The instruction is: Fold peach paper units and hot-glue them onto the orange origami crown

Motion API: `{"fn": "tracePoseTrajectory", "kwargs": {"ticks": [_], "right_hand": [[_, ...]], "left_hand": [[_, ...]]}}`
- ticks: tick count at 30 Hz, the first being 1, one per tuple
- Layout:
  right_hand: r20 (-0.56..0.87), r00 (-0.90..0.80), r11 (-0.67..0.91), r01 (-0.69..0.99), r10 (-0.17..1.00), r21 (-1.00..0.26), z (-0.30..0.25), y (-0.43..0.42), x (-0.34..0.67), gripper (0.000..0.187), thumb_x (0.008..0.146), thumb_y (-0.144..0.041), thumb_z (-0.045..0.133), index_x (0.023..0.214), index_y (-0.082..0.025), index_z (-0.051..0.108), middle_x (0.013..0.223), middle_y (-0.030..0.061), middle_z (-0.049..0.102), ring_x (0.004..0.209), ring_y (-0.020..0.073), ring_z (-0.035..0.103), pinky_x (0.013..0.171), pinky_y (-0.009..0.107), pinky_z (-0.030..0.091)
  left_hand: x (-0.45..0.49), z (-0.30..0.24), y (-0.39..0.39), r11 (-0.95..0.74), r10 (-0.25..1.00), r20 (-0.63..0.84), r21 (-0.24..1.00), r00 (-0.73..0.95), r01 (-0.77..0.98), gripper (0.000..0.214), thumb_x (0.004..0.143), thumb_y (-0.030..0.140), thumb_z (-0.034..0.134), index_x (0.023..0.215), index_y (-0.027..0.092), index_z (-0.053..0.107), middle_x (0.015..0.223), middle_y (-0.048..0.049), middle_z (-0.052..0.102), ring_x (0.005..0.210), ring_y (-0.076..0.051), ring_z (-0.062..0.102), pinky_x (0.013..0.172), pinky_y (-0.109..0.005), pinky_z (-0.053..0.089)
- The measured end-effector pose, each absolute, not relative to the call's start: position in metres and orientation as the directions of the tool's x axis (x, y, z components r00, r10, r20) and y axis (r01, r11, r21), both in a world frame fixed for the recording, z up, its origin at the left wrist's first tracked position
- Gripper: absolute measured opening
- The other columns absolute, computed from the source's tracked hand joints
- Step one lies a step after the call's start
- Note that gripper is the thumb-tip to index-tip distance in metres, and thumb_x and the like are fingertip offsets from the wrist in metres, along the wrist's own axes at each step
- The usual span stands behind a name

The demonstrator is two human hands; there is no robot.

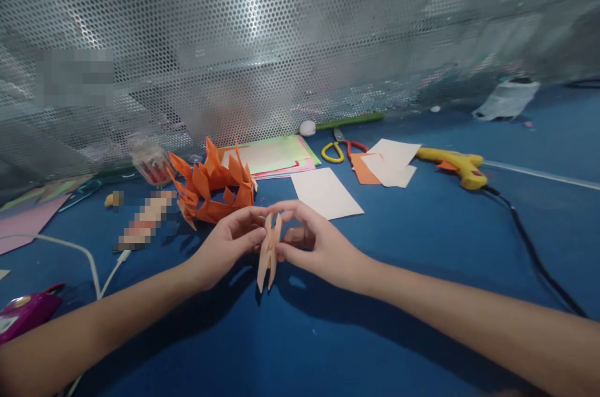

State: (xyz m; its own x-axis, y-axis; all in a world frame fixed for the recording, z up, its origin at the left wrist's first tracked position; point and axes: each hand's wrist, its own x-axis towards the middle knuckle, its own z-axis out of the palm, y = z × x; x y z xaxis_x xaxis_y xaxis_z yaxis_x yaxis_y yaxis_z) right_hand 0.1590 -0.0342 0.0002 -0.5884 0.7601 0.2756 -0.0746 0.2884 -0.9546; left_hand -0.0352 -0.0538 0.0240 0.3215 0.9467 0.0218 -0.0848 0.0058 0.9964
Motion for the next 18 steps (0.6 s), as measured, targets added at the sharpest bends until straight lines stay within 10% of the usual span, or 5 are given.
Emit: {"fn": "tracePoseTrajectory", "kwargs": {"ticks": [7, 18], "right_hand": [[0.287, -0.553, 0.286, -0.09, 0.782, -0.954, -0.01, -0.02, 0.163, 0.032, 0.09, -0.045, 0.069, 0.099, -0.025, 0.045, 0.079, -0.0051, 0.056, 0.069, 0.0135, 0.068, 0.06, 0.027, 0.057], [0.63, -0.284, 0.68, 0.13, 0.723, -0.722, -0.008, -0.04, 0.162, 0.013, 0.092, -0.016, 0.059, 0.099, -0.026, 0.055, 0.081, -0.001, 0.063, 0.07, 0.0138, 0.063, 0.064, 0.026, 0.057]], "left_hand": [[-0.026, 0.0, -0.039, -0.069, 0.939, 0.116, 0.986, 0.323, -0.153, 0.04, 0.078, 0.05, 0.083, 0.09, 0.019, 0.061, 0.081, 0.0002, 0.065, 0.071, -0.015, 0.067, 0.068, -0.027, 0.058], [-0.02, 0.001, -0.057, -0.349, 0.929, 0.351, 0.936, 0.119, -0.038, 0.012, 0.079, 0.015, 0.075, 0.089, 0.02, 0.07, 0.087, -0.0013, 0.071, 0.083, -0.014, 0.069, 0.077, -0.021, 0.058]]}}
